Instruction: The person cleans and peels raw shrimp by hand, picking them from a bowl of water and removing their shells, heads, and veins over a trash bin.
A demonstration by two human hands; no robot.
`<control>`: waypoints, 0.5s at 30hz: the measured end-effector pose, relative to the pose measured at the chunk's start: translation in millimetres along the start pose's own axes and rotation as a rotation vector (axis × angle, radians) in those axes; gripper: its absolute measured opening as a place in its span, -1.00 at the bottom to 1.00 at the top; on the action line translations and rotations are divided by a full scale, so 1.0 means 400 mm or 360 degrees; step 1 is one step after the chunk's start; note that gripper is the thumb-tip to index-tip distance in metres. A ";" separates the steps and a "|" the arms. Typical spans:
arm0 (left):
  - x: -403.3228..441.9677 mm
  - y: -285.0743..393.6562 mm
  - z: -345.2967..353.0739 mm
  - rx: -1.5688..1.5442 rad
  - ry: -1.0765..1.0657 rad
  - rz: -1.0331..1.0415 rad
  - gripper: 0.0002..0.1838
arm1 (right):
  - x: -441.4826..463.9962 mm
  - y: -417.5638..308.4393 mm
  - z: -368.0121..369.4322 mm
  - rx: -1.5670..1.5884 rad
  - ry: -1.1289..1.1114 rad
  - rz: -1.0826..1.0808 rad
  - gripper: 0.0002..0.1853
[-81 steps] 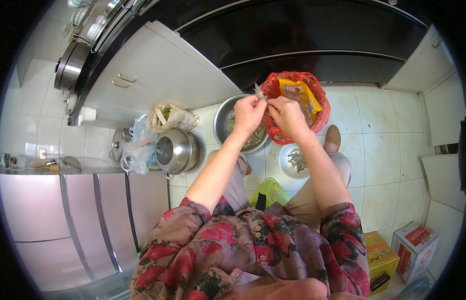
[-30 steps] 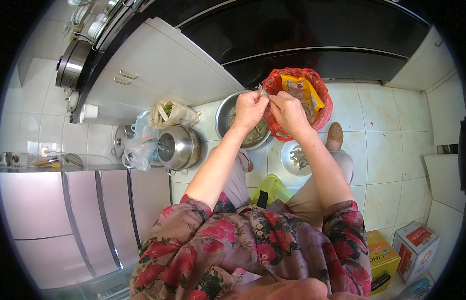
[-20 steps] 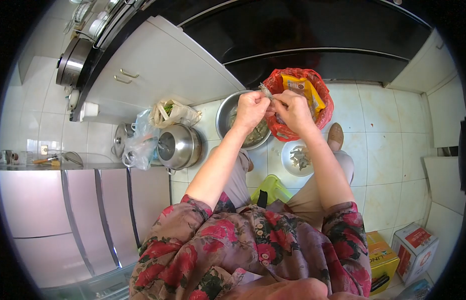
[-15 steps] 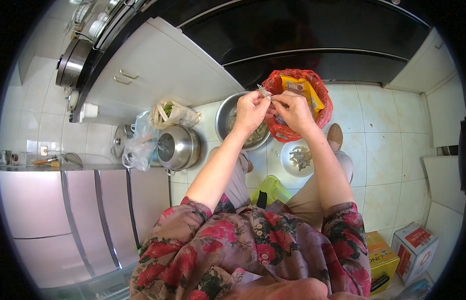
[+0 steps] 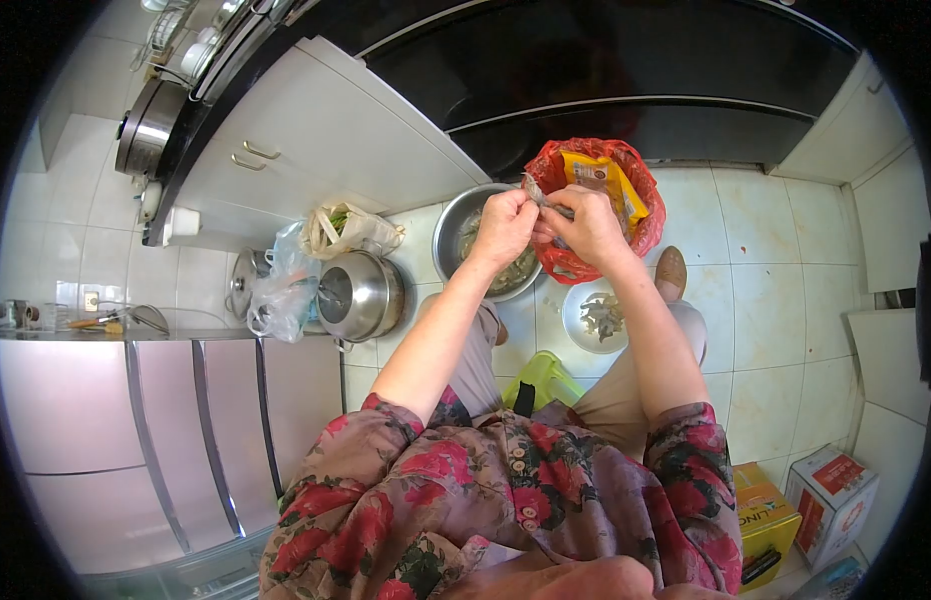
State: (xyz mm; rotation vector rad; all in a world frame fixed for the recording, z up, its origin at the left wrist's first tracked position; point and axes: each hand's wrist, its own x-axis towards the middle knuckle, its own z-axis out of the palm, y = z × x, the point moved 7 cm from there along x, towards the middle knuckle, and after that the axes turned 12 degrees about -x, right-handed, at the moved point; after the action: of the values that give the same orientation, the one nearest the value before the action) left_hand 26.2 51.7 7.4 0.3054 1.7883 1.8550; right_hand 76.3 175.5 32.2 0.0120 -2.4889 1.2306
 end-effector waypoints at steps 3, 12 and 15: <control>-0.002 -0.003 -0.002 0.0005 0.0015 -0.0028 -0.79 | -0.006 -0.008 0.000 -0.0075 0.0007 -0.0011 -0.80; -0.033 0.057 0.011 -0.0375 0.0041 -0.0002 -0.77 | 0.000 0.052 0.027 0.1031 -0.0198 0.0447 -0.79; -0.049 0.081 0.011 -0.0376 0.0046 0.0057 -0.74 | -0.008 0.060 0.042 0.1099 -0.0283 0.0511 -0.80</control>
State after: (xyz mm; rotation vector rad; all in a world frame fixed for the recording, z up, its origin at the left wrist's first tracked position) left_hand 37.3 46.1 43.5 0.2239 1.5707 2.0809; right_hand 70.1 177.0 3.5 -0.1089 -2.1217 2.2550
